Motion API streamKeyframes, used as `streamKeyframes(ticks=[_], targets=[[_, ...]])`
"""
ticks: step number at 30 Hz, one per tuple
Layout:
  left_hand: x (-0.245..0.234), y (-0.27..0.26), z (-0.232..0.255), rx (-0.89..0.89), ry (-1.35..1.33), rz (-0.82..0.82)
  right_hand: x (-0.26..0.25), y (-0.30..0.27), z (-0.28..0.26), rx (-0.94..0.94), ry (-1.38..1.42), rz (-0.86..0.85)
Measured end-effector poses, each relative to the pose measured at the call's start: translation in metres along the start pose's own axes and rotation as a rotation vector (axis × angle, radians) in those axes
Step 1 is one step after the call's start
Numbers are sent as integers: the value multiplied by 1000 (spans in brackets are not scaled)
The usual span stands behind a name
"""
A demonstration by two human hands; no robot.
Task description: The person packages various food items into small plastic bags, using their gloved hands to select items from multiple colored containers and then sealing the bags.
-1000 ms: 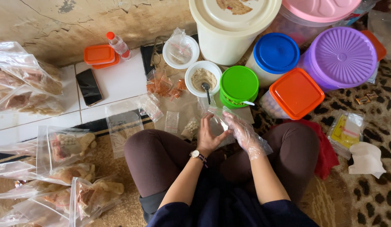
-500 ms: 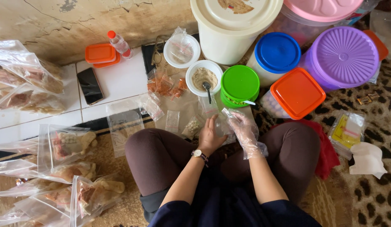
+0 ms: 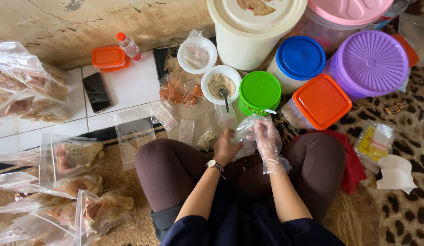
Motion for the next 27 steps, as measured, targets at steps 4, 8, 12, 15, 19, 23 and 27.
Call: streamKeyframes(ticks=[4, 8, 12, 15, 19, 23, 27], targets=[[-17, -11, 24, 113, 0, -41, 2, 7, 8, 168, 513, -117], [-63, -36, 69, 319, 97, -62, 2, 7, 19, 193, 1014, -219], [-67, -33, 47, 245, 78, 29, -24, -7, -13, 126, 839, 73], [-90, -40, 41, 252, -222, 481, -49, -19, -57, -83, 595, 131], [-51, -41, 26, -44, -775, 281, -50, -43, -90, -510, 311, 30], [-34, -37, 17, -200, -971, 164, -31, -48, -63, -505, 207, -214], [-32, -34, 5, -294, -1087, 79, -29, -49, -66, -465, 161, -295]])
Point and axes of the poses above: each hand's wrist, its own y-axis towards the middle knuckle, its own x-axis out of the palm, z = x × y, the point moved 5 cm from there along y, towards the middle knuckle, and after that the axes turned 11 degrees about z, right-handed, at the moved point
